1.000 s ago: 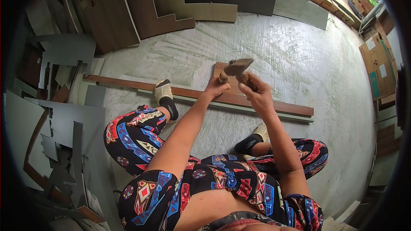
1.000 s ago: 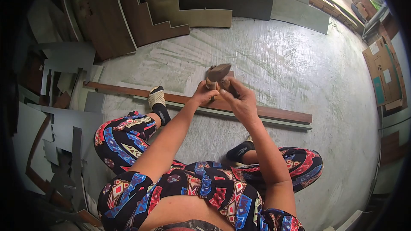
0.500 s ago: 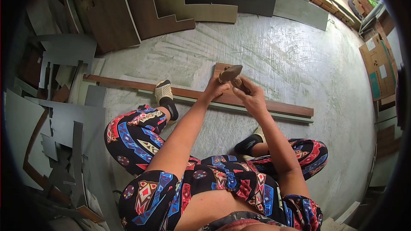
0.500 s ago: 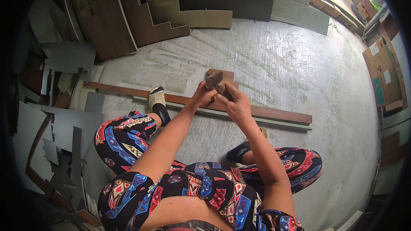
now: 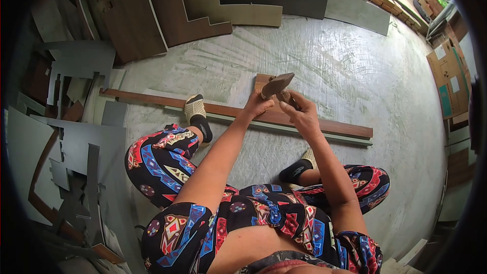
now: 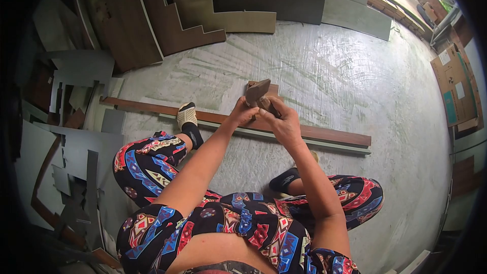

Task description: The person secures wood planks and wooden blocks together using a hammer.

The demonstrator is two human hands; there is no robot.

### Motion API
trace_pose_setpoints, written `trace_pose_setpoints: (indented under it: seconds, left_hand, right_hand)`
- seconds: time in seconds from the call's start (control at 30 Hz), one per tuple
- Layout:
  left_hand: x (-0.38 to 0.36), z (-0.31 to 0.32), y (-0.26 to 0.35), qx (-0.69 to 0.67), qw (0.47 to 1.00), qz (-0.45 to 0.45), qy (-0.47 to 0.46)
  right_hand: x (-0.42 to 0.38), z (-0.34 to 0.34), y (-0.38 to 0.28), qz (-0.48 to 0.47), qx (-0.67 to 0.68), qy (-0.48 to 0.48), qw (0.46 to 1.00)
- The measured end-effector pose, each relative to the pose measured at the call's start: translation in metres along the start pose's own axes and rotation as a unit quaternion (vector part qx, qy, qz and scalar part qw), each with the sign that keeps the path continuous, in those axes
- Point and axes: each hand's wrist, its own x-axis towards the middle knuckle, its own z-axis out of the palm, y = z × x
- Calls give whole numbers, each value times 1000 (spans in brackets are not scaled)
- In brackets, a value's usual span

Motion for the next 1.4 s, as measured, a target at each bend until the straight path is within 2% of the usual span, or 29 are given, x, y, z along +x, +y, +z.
trace_pose_setpoints:
  seconds: [0.07,0.1,0.17,0.23,0.27,0.3,0.4,0.5,0.63,0.7,0.8,0.87,1.0,1.03,1.1,1.2,1.4]
  left_hand:
    - [4,4,-7,8,1000,-16,6]
    - [3,8,-4,8,1000,4,19]
    - [2,14,7,11,998,50,42]
    - [-3,15,14,-14,999,22,37]
    - [-5,17,17,-26,999,8,33]
    - [-5,19,23,-9,998,46,52]
    - [-13,15,34,-29,998,41,33]
    - [-7,12,17,1,999,41,20]
    - [-6,16,17,9,997,63,33]
    - [-6,14,18,-6,996,82,24]
    - [-9,10,15,-36,995,88,-12]
    - [-8,11,11,-46,997,55,9]
    - [-11,9,28,31,995,42,83]
    - [-11,7,27,13,995,37,92]
    - [-9,3,24,-1,995,23,102]
    - [-8,-1,19,-16,994,17,110]
    - [-4,3,24,-10,993,31,111]
  right_hand:
    - [-2,0,-8,-7,39,-2,999]
    - [-2,0,-9,-17,58,2,998]
    - [-1,-2,-3,-38,15,11,999]
    - [0,-1,10,-42,-18,16,999]
    - [0,-1,19,-34,-29,18,999]
    - [2,0,17,-26,-40,19,999]
    - [-2,-6,0,22,3,-8,1000]
    - [-6,-11,-17,53,55,-24,997]
    - [-2,-6,13,-12,18,-8,1000]
    - [2,-5,20,-3,36,-7,999]
    - [4,-11,21,60,96,-1,994]
    - [5,-16,23,88,117,22,989]
    - [12,-35,54,154,16,95,983]
    - [16,-42,82,150,-60,116,980]
    - [21,-59,141,141,-209,154,955]
    - [2,-72,143,208,-333,185,901]
    - [-19,-100,180,250,-411,216,850]
